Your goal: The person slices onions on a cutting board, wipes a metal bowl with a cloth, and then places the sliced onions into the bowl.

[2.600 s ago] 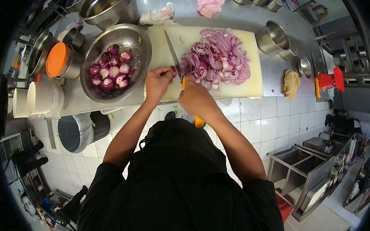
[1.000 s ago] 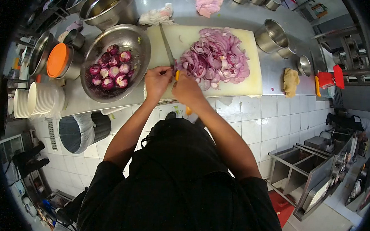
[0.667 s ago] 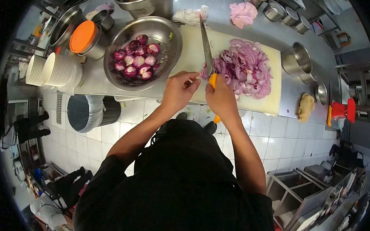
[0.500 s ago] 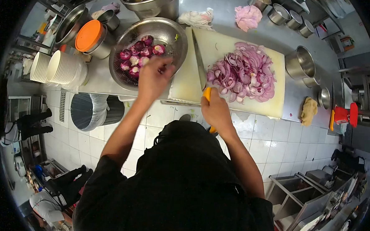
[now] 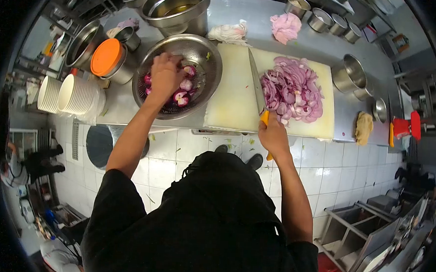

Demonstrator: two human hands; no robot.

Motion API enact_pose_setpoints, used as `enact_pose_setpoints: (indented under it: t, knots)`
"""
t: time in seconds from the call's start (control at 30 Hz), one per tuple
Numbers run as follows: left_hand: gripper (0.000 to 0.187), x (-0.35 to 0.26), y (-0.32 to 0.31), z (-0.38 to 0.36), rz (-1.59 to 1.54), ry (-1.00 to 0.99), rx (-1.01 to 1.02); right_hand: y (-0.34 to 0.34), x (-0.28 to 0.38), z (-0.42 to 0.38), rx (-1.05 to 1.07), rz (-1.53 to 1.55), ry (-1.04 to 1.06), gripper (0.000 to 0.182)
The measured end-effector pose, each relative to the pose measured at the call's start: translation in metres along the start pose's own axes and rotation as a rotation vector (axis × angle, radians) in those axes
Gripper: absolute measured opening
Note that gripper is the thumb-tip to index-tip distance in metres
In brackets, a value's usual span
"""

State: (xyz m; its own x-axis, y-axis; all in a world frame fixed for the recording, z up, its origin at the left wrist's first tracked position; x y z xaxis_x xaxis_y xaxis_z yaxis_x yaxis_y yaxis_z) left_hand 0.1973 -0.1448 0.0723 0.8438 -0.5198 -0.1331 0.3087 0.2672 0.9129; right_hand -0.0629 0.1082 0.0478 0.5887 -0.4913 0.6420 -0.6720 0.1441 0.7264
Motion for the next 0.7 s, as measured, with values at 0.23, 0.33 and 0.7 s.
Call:
enact_pose_setpoints:
  t: [0.23,0.33,0.7]
  knots:
    - [0.047,0.054,-0.015,0.013,-0.154,0.151,0.204,0.002,0.003,-0.003,0.016,-0.001,-0.027,0.036]
    - [0.046,0.042,0.018,0.014,-0.335,0.239,0.151,0.000,0.003,-0.004,-0.029,-0.017,0.001,0.036]
    - [0.042,-0.152,-0.006,-0.056,-0.588,-0.307,0.240,-0.005,-0.012,0.002,-0.035,0.029,0.055,0.043]
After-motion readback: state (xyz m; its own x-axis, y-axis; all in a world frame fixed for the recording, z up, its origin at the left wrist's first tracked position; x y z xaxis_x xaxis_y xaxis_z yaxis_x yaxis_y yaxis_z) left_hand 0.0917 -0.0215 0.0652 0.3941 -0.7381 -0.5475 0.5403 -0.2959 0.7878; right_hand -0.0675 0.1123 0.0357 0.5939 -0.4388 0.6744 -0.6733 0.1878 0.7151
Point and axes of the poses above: each hand's wrist, its own z-axis towards the middle knuckle, its own y-axis out of the back of the hand, x = y × z, the point moved 2 cm from there along z, towards the middle knuckle, and after that the axes turned 4 degrees about z, right-handed, at the moved point
